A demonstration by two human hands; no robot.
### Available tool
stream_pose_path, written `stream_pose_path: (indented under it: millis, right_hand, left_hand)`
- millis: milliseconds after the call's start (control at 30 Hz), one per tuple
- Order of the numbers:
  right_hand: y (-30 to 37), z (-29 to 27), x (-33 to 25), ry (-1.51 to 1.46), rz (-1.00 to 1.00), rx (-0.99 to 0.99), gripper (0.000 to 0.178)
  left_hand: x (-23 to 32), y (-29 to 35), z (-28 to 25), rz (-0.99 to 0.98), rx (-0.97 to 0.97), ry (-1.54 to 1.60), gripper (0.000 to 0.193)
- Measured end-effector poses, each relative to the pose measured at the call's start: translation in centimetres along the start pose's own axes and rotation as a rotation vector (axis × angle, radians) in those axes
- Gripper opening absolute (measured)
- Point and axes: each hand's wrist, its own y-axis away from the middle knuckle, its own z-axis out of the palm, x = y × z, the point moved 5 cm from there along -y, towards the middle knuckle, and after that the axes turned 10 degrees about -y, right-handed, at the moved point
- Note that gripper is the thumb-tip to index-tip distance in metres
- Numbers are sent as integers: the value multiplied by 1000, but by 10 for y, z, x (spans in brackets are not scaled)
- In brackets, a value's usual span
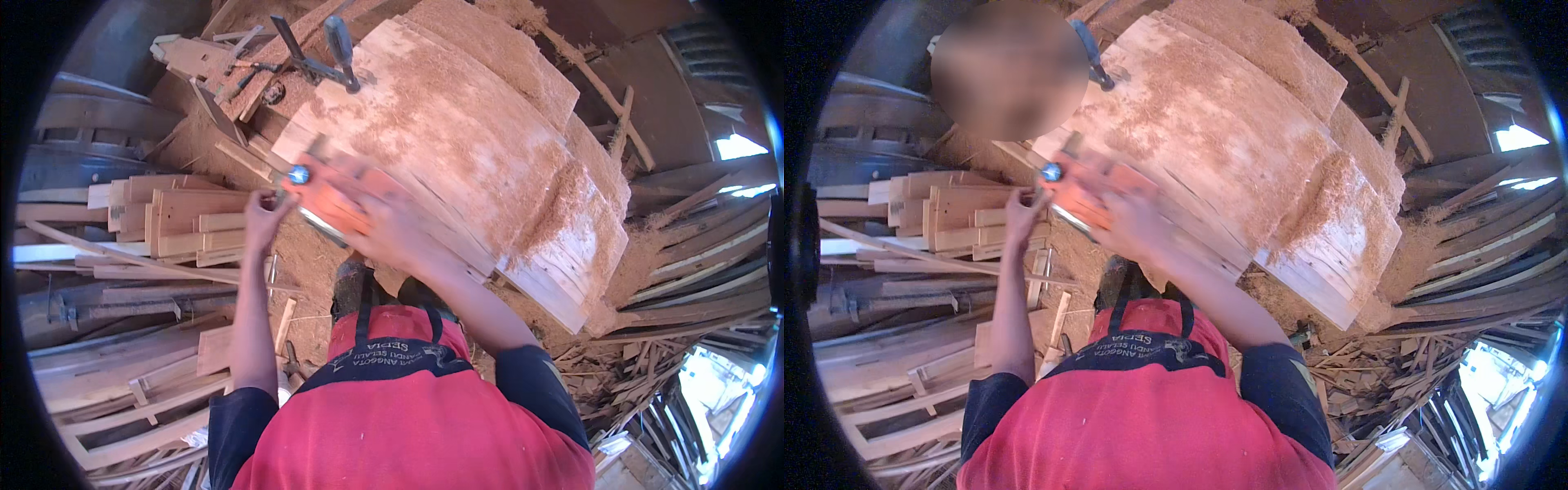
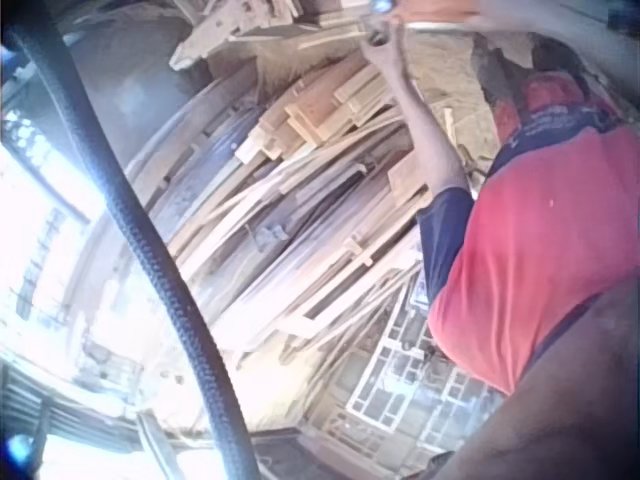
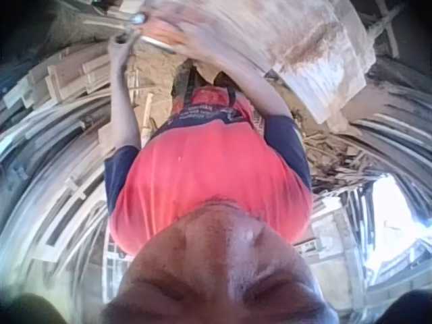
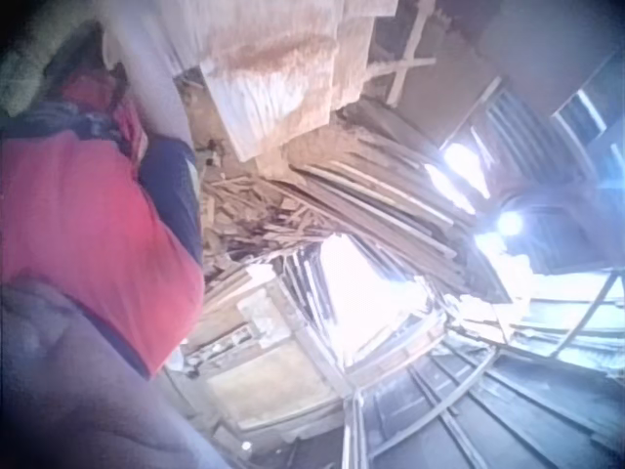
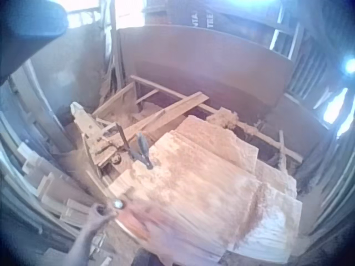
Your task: The person planes a large wood board using an electric planer, then clamps the board to a workbench with a metal clamp to continue sanding it by hand.
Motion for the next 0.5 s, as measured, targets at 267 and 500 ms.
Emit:
stream_pose_path:
  millis: [267, 500]
  right_hand:
    - [270, -135, 60, 37, 208, 120, 49]
    - [304, -147, 75, 20, 354, 18, 48]
  left_hand:
    - [80, 222, 175, 13, -280, -35, 79]
    - [91, 244, 189, -62, -398, -199, 90]
